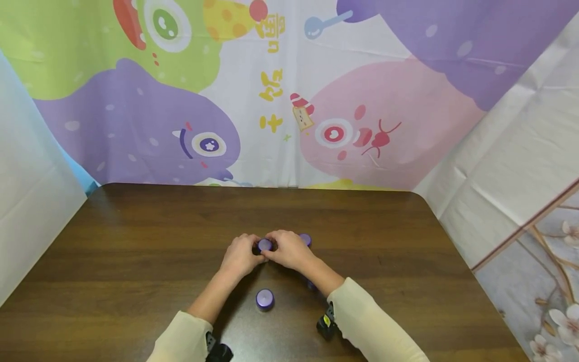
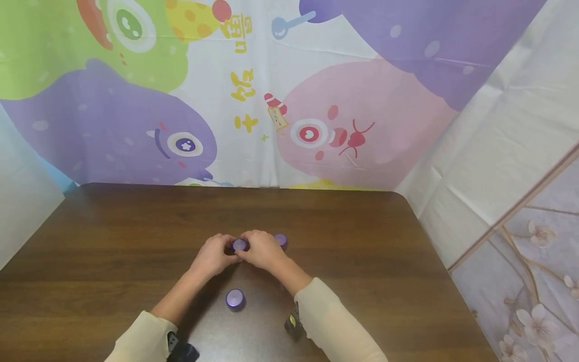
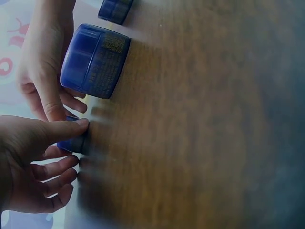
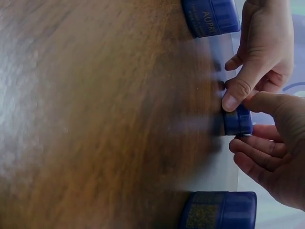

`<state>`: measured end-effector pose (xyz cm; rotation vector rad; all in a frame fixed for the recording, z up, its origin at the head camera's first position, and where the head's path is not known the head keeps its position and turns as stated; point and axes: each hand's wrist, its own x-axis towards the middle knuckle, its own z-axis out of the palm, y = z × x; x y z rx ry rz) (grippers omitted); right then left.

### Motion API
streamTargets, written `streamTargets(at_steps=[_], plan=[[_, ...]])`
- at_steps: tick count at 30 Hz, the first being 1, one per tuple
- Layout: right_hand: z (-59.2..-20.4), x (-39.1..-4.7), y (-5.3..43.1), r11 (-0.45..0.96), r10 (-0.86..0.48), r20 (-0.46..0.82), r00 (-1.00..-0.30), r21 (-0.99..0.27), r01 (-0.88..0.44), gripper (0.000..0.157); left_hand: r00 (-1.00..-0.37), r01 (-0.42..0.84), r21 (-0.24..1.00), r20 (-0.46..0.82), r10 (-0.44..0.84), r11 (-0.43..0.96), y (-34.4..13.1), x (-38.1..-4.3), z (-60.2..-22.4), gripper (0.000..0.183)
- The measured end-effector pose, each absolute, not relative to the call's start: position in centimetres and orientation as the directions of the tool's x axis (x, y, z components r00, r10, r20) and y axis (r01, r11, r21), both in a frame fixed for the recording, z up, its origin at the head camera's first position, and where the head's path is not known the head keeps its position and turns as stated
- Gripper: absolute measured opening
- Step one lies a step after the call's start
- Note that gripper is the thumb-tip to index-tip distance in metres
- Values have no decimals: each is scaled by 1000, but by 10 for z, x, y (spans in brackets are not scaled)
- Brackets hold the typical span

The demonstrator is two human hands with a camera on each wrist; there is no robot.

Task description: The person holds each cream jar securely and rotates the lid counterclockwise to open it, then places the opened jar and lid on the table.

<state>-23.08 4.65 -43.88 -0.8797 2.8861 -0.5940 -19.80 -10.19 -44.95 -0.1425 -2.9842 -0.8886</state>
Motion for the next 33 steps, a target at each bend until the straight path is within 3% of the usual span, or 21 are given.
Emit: streamTargets(at_steps=[18,33], plan=[[-427,-225,48,739,-552,43,-833,-436,-513,38,-987,159,607,102,123,779,-103,-194,-447,33],[-398,-215,54,667,-663,120,-739,-354,-656,29,-960,278,645,216,179,712,-110,-184,-424,35]])
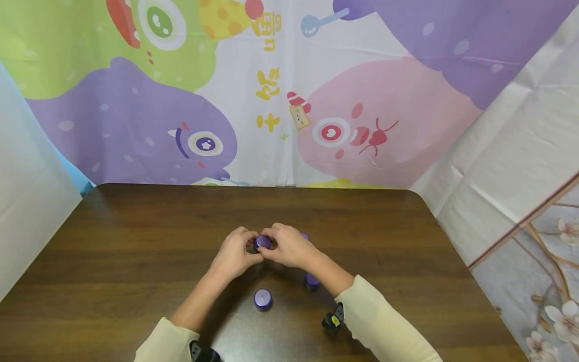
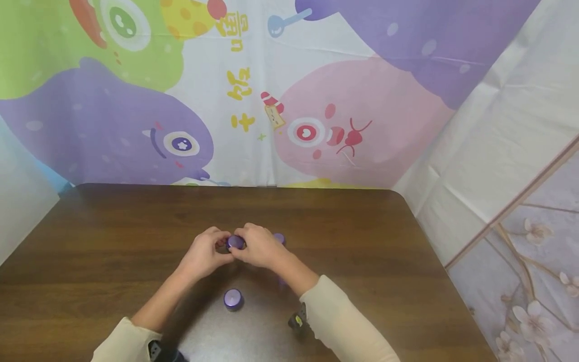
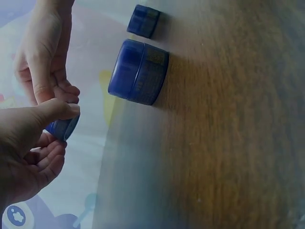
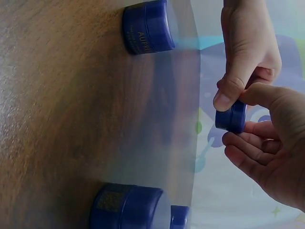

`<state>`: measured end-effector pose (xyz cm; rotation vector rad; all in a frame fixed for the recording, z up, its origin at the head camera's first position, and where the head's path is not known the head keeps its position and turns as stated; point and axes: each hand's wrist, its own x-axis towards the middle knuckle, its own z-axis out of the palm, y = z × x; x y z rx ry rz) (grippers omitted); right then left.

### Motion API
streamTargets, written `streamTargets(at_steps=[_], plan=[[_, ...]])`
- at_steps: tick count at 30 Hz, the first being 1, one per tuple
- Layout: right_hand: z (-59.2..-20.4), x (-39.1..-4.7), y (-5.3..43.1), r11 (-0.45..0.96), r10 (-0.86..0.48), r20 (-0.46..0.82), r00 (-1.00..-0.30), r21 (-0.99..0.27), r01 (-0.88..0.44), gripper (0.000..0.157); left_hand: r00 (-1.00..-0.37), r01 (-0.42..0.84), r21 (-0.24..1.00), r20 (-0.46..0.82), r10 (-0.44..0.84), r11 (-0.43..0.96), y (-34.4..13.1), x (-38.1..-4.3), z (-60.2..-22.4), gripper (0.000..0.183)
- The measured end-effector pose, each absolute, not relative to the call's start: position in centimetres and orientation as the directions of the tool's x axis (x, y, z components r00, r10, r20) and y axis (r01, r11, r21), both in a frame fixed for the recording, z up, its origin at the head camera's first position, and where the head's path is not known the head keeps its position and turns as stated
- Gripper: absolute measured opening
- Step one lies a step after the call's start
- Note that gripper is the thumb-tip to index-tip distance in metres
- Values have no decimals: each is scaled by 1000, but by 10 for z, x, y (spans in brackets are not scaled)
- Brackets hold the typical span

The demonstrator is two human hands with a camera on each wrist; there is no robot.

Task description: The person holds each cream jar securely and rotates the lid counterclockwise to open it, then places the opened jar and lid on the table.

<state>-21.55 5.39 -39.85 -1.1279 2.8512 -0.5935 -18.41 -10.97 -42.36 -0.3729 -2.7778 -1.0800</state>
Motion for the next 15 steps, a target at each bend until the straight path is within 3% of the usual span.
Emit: streamTargets(at_steps=[11,15], plan=[[-388,-211,61,601,-725,120,-678,-371,-708,35,-953,300,684,241,182,665,-110,-178,-421,37],[-385,-210,64,597,-715,109,-690,-419,-684,39,-960,279,693,224,169,664,-110,-177,-418,36]])
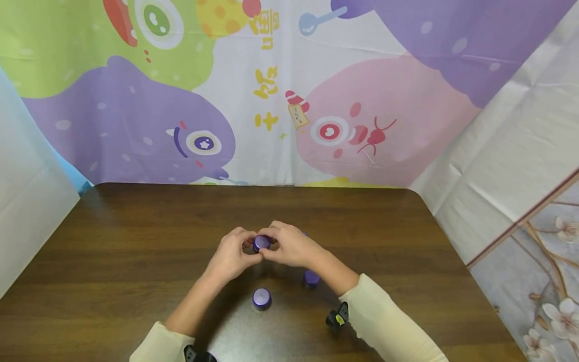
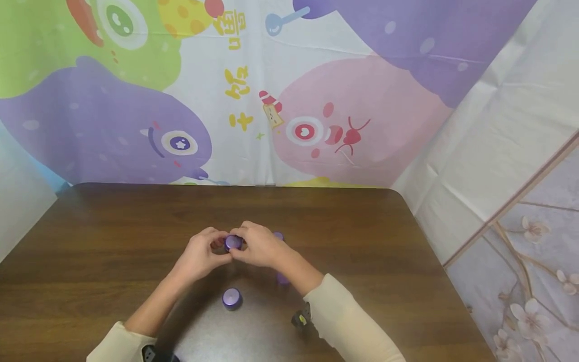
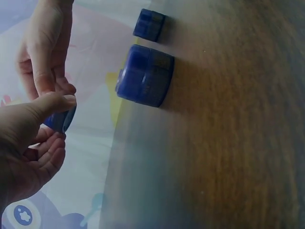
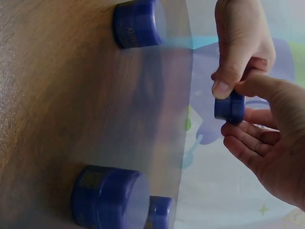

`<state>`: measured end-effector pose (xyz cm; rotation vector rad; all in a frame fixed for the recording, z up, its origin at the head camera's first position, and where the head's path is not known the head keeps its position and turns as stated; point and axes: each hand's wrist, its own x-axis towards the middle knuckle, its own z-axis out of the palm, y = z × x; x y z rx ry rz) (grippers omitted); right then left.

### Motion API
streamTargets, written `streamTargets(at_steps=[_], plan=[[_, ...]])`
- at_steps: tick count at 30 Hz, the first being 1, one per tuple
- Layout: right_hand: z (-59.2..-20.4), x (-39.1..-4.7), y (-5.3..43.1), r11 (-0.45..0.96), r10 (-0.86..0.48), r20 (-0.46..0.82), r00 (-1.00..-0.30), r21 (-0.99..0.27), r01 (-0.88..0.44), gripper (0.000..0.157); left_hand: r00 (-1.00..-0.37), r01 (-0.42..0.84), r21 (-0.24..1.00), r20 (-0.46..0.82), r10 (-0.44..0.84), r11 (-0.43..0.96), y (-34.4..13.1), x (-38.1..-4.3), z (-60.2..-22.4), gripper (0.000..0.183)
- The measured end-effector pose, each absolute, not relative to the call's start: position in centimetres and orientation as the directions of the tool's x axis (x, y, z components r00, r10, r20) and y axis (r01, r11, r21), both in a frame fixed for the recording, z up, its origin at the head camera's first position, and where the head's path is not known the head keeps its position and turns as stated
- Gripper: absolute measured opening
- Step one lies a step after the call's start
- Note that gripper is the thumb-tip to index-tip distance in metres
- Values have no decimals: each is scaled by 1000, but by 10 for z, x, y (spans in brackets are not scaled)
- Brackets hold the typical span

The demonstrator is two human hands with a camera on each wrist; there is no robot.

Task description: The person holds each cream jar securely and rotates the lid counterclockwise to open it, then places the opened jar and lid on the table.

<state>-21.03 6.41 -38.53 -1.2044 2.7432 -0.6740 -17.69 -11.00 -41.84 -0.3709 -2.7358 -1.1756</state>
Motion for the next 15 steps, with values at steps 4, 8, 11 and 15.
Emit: streamTargets(at_steps=[4,8,11,15], plan=[[-383,-209,66,608,-654,137,-744,-490,-625,43,-965,256,709,226,132,657,-110,-176,-414,34],[-381,-208,66,620,-617,179,-767,-489,-613,38,-966,249,715,232,114,653,-110,-176,-409,34],[-378,-207,65,615,-643,185,-743,-454,-645,34,-967,247,715,228,115,654,-109,-174,-408,34],[-374,-205,66,588,-696,164,-699,-430,-686,36,-966,248,711,230,116,658,-107,-172,-407,32]])
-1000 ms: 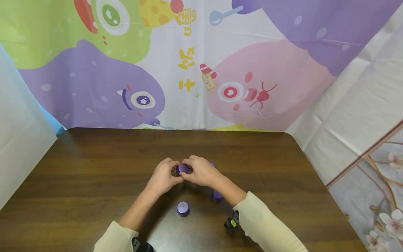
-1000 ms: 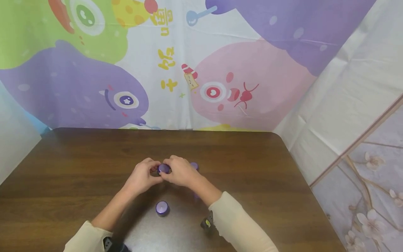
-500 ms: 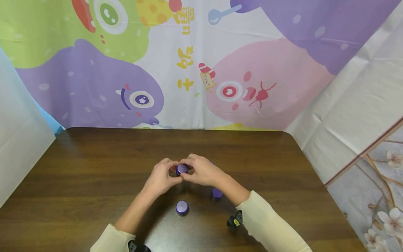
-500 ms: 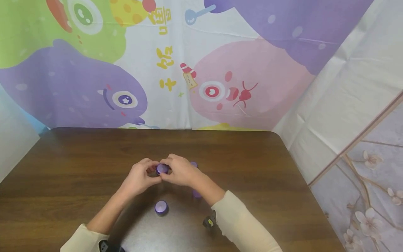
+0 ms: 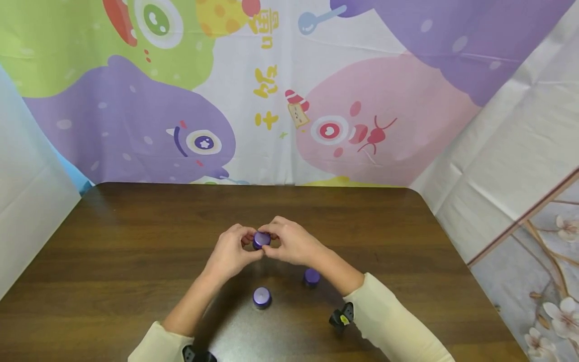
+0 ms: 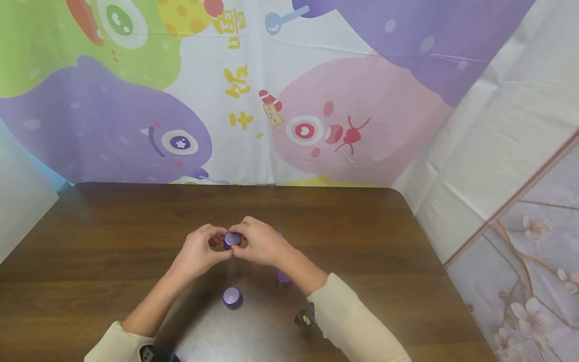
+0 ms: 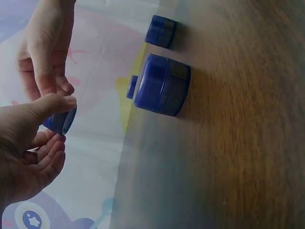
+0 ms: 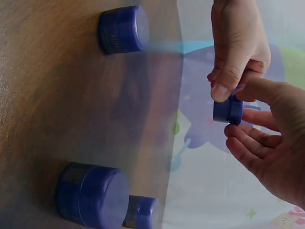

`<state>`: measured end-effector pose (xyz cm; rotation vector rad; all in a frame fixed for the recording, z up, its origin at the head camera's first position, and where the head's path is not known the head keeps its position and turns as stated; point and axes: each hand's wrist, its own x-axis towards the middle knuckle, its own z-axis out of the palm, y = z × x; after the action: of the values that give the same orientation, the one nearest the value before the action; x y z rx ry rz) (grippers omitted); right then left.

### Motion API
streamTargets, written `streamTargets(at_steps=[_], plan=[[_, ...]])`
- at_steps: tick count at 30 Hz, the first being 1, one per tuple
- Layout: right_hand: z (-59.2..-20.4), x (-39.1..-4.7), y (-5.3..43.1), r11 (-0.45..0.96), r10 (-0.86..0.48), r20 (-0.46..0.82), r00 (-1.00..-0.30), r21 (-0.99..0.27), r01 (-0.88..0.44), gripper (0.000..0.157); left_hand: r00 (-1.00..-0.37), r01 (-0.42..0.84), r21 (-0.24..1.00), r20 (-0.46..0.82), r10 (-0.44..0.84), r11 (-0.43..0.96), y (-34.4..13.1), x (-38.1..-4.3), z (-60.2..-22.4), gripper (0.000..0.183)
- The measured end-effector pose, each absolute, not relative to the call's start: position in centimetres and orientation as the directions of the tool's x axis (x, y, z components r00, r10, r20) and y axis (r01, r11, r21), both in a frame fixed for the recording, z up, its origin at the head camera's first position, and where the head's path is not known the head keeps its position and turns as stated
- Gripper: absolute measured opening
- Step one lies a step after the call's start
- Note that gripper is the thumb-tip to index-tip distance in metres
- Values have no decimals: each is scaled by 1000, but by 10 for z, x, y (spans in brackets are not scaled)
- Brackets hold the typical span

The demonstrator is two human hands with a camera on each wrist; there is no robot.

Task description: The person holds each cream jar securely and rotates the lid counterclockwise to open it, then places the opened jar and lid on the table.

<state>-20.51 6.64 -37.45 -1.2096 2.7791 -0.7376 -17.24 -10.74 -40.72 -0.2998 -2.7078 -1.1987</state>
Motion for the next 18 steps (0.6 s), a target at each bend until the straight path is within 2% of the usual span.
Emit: streamTargets(at_steps=[5,10,14,18], plan=[[-371,-203,69,594,-680,163,-714,-449,-668,41,-965,254,716,238,114,650,-106,-171,-406,34],[-369,-203,69,610,-639,190,-746,-466,-641,34,-961,263,721,255,107,641,-106,-170,-404,34],[-368,-204,68,600,-668,179,-722,-444,-666,28,-956,277,710,270,113,647,-105,-170,-405,30],[-368,-204,70,577,-705,150,-693,-447,-684,32,-957,277,705,266,118,653,-105,-168,-406,29]])
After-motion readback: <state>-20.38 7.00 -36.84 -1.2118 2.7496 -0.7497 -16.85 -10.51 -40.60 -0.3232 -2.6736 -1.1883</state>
